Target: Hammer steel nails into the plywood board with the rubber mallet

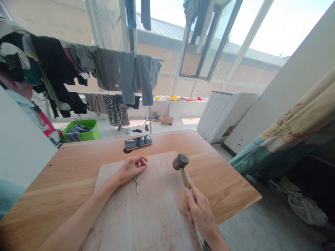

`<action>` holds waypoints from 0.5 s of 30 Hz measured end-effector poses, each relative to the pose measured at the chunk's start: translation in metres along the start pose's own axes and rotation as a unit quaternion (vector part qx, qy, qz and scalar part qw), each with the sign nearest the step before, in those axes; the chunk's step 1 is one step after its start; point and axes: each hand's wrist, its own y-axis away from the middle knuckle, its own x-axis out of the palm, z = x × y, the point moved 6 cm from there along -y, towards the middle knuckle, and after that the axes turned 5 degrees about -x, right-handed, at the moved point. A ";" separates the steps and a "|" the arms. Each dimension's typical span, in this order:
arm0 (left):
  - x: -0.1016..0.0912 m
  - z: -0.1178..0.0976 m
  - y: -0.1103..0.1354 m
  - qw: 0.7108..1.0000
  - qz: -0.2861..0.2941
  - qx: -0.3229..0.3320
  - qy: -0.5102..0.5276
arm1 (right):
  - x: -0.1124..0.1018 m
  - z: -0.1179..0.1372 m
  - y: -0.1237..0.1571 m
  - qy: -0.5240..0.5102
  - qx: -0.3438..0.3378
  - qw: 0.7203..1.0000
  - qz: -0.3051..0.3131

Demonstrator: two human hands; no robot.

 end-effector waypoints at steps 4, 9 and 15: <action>0.000 0.001 -0.001 1.000 -0.003 0.007 -0.005 | 0.012 0.022 0.005 0.011 -0.025 0.999 0.022; 0.001 0.004 -0.002 1.000 -0.007 0.010 -0.007 | 0.044 0.053 0.003 0.005 -0.022 0.996 0.087; 0.002 0.008 -0.003 1.000 -0.013 0.006 -0.002 | 0.063 0.065 -0.006 -0.001 -0.047 0.994 0.098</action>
